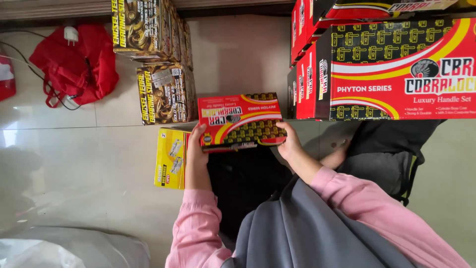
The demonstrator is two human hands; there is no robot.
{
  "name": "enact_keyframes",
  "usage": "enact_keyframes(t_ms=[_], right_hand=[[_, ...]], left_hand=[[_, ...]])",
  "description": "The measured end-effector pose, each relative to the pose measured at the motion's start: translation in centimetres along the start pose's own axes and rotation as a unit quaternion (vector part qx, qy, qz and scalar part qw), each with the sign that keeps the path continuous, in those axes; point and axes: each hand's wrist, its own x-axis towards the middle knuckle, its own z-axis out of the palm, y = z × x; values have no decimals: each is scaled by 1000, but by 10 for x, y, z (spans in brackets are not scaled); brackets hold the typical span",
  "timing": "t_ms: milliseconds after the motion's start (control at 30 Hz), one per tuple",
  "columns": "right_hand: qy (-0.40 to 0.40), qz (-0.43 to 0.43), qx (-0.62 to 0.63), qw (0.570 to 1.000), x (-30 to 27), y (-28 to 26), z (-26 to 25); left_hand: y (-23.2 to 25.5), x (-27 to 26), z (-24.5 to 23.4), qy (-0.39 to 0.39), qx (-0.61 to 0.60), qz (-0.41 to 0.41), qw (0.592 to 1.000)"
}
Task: The person is sitting on the floor, cleaning product boxes with a cloth and stacking them into organized piles.
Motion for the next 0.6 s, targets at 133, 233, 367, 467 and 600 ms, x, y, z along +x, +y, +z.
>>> enact_keyframes(t_ms=[133, 233, 367, 467, 600], right_hand=[[38, -75, 90, 992, 46, 9, 22], [34, -123, 92, 988, 59, -4, 33], [53, -130, 95, 986, 62, -6, 45], [51, -147, 126, 980, 52, -9, 50], [64, -66, 178, 980, 20, -6, 56]], left_hand=[[6, 83, 15, -5, 24, -45, 999], [6, 95, 42, 3, 10, -63, 998], [-8, 92, 52, 42, -62, -90, 993], [-16, 79, 60, 22, -50, -67, 996], [-36, 84, 59, 76, -62, -34, 995]])
